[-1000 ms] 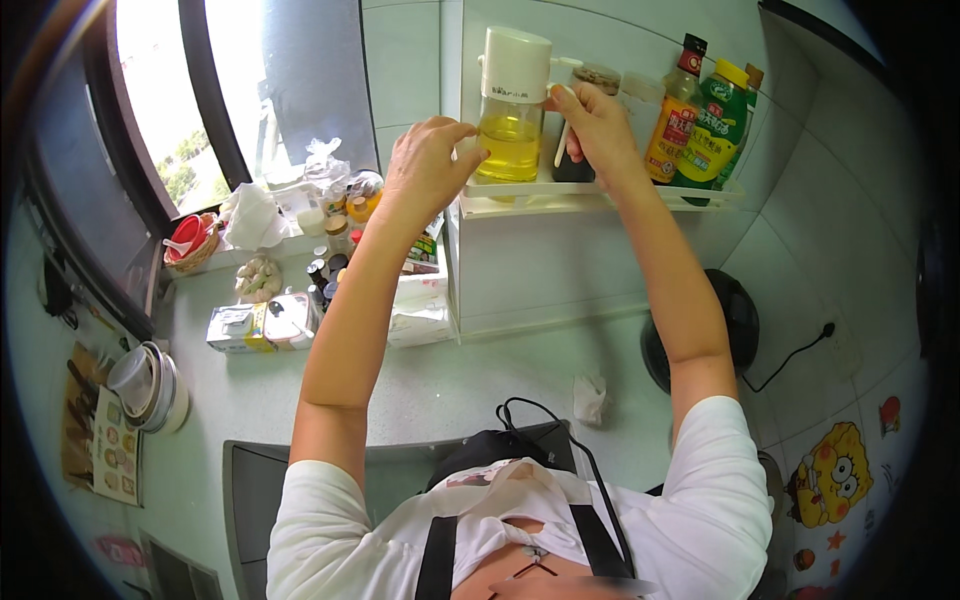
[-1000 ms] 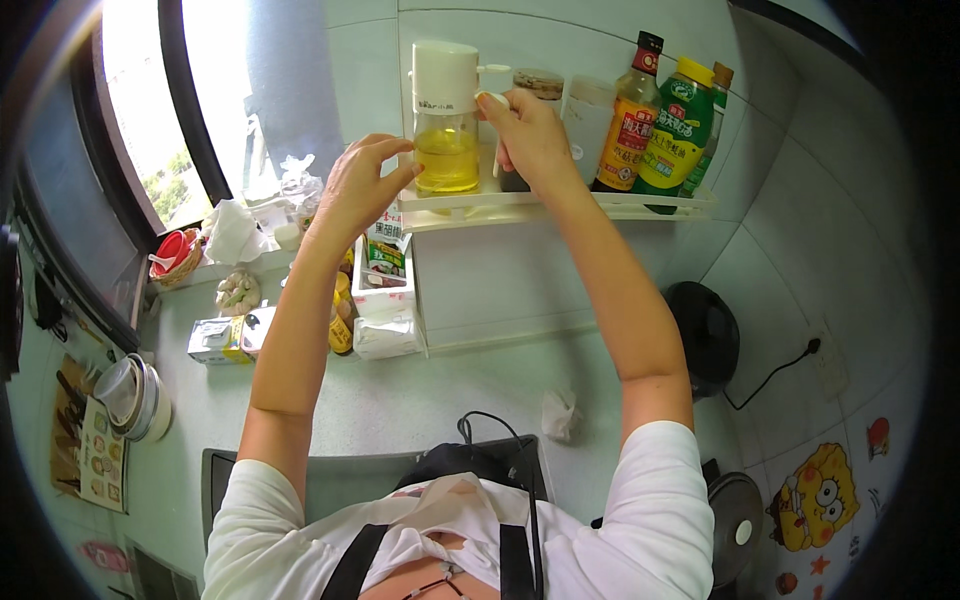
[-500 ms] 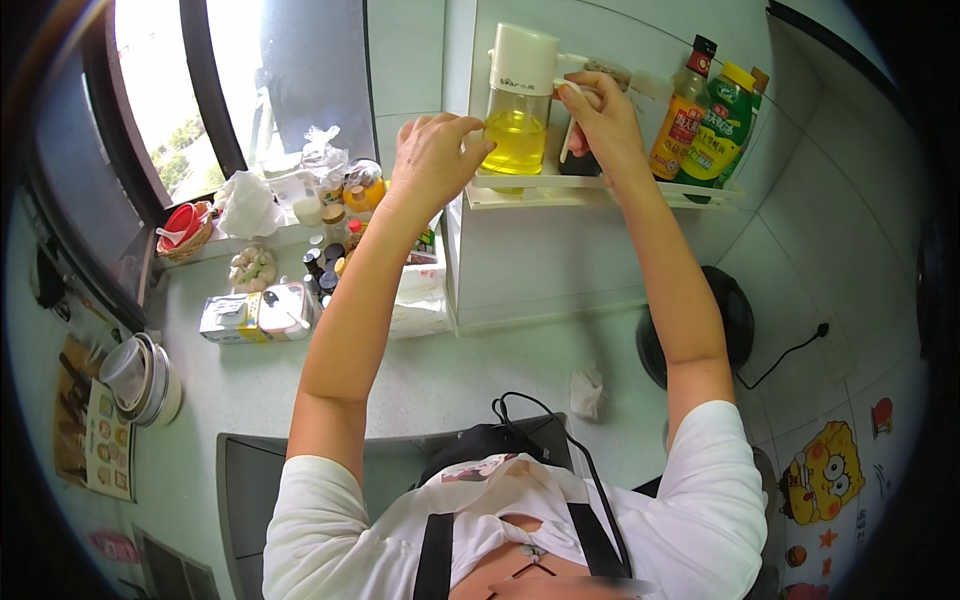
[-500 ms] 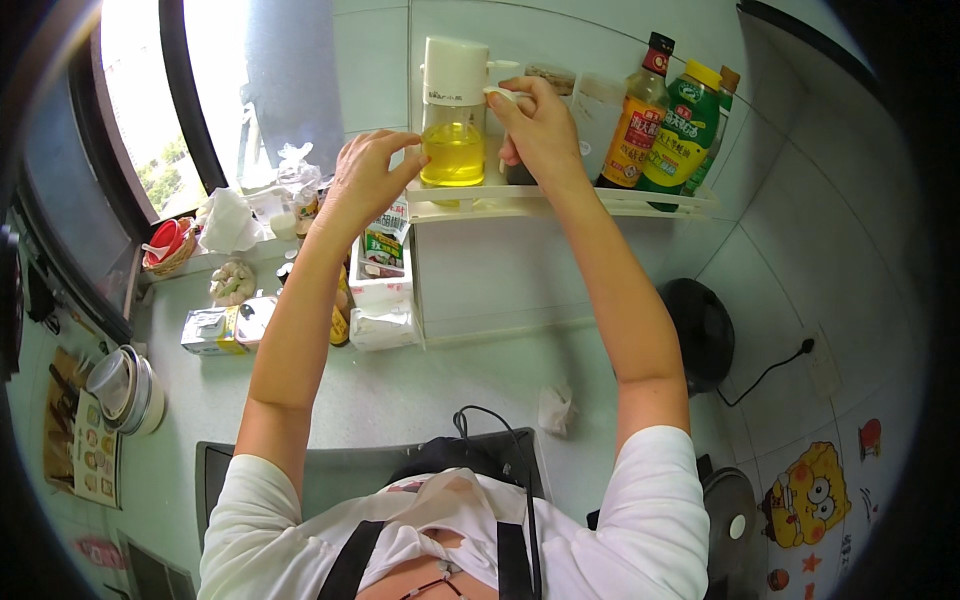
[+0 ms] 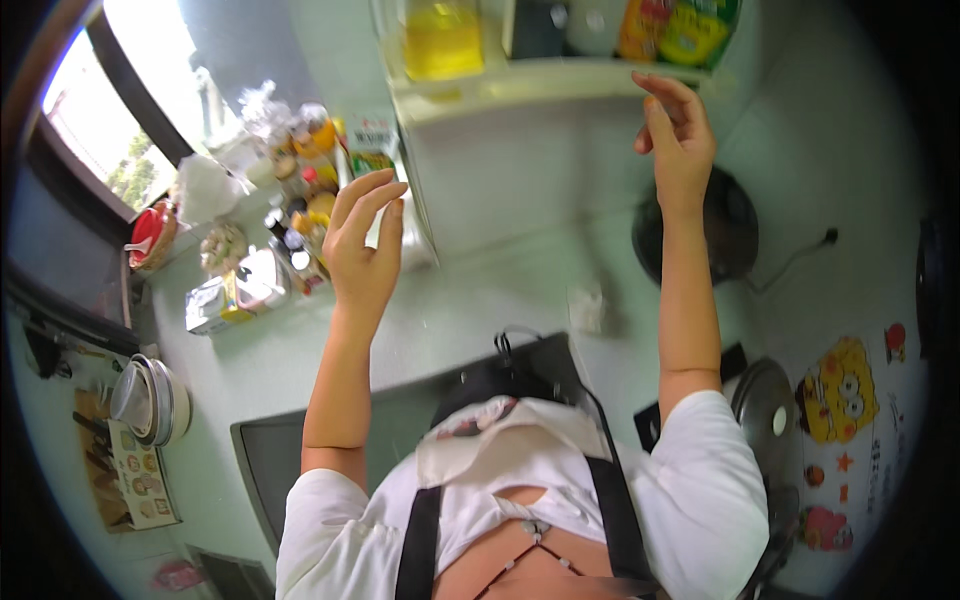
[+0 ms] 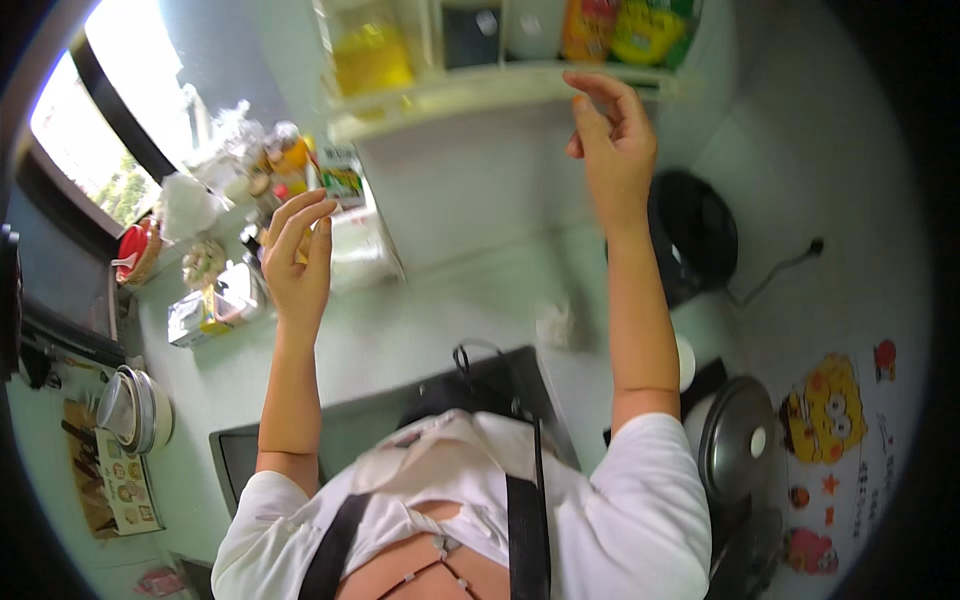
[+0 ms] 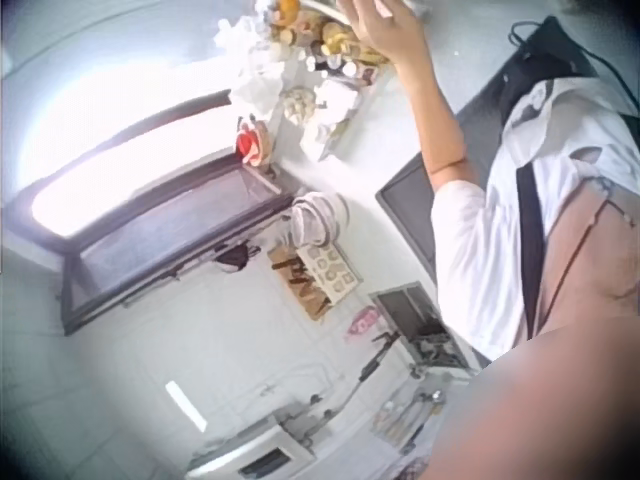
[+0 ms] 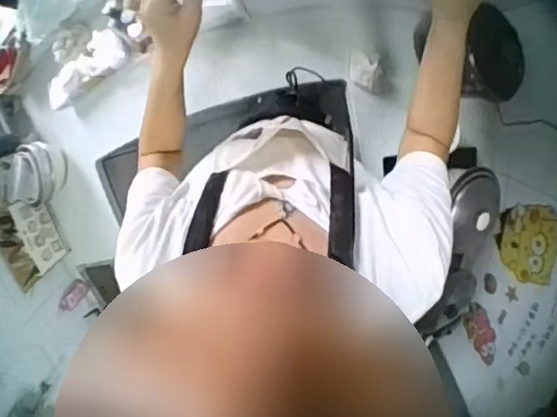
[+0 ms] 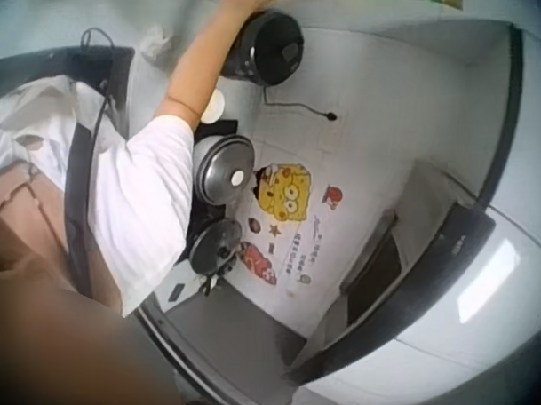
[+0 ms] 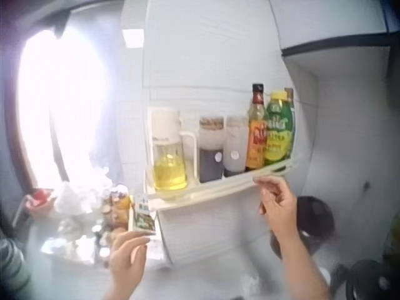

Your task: The person wipes condiment bottles and a wall-mounted shelf with a cloth, then places the bottles back onto the shelf.

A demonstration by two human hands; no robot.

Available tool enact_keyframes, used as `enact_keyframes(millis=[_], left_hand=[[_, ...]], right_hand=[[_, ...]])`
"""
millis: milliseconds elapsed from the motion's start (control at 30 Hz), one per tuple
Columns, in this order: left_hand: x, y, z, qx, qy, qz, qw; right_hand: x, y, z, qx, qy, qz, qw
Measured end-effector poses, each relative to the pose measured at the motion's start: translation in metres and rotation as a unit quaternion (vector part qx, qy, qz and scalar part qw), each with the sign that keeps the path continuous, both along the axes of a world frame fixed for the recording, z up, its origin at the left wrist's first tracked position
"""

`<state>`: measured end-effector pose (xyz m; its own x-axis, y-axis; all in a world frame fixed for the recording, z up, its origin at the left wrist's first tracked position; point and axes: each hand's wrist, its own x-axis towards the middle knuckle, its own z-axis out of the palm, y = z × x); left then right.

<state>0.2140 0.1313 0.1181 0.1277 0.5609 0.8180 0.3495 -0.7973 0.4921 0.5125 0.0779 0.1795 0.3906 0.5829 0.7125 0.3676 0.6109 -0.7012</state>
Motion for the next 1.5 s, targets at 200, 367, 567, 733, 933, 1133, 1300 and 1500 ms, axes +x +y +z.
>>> enact_keyframes(millis=[200, 367, 567, 733, 933, 1133, 1300, 1500], left_hand=[[-0.007, -0.023, -0.122, -0.259, 0.109, -0.072, 0.957], [-0.004, -0.035, -0.188, -0.417, 0.067, -0.083, 0.903], [0.008, -0.048, -0.201, -0.458, 0.081, -0.064, 0.883], [0.011, -0.071, -0.204, -0.467, 0.11, -0.038, 0.876], [-0.014, -0.088, -0.225, -0.487, 0.128, -0.001, 0.864], [-0.025, -0.106, -0.233, -0.509, 0.104, 0.044, 0.853], [-0.034, -0.119, -0.243, -0.518, 0.051, 0.07, 0.851], [-0.023, -0.118, -0.248, -0.555, 0.047, 0.059, 0.828]], right_hand=[[0.079, -0.049, -0.208, -0.275, -0.023, -0.215, 0.937], [0.052, -0.093, -0.326, -0.415, -0.215, -0.209, 0.859], [0.042, -0.1, -0.39, -0.451, -0.288, -0.153, 0.831], [0.048, -0.1, -0.408, -0.398, -0.324, -0.139, 0.847], [0.095, -0.061, -0.41, -0.352, -0.389, -0.085, 0.847], [0.123, 0.032, -0.401, -0.438, -0.371, -0.221, 0.789], [0.053, 0.087, -0.423, -0.483, -0.361, -0.26, 0.754], [-0.052, 0.061, -0.404, -0.41, -0.11, 0.004, 0.905]])
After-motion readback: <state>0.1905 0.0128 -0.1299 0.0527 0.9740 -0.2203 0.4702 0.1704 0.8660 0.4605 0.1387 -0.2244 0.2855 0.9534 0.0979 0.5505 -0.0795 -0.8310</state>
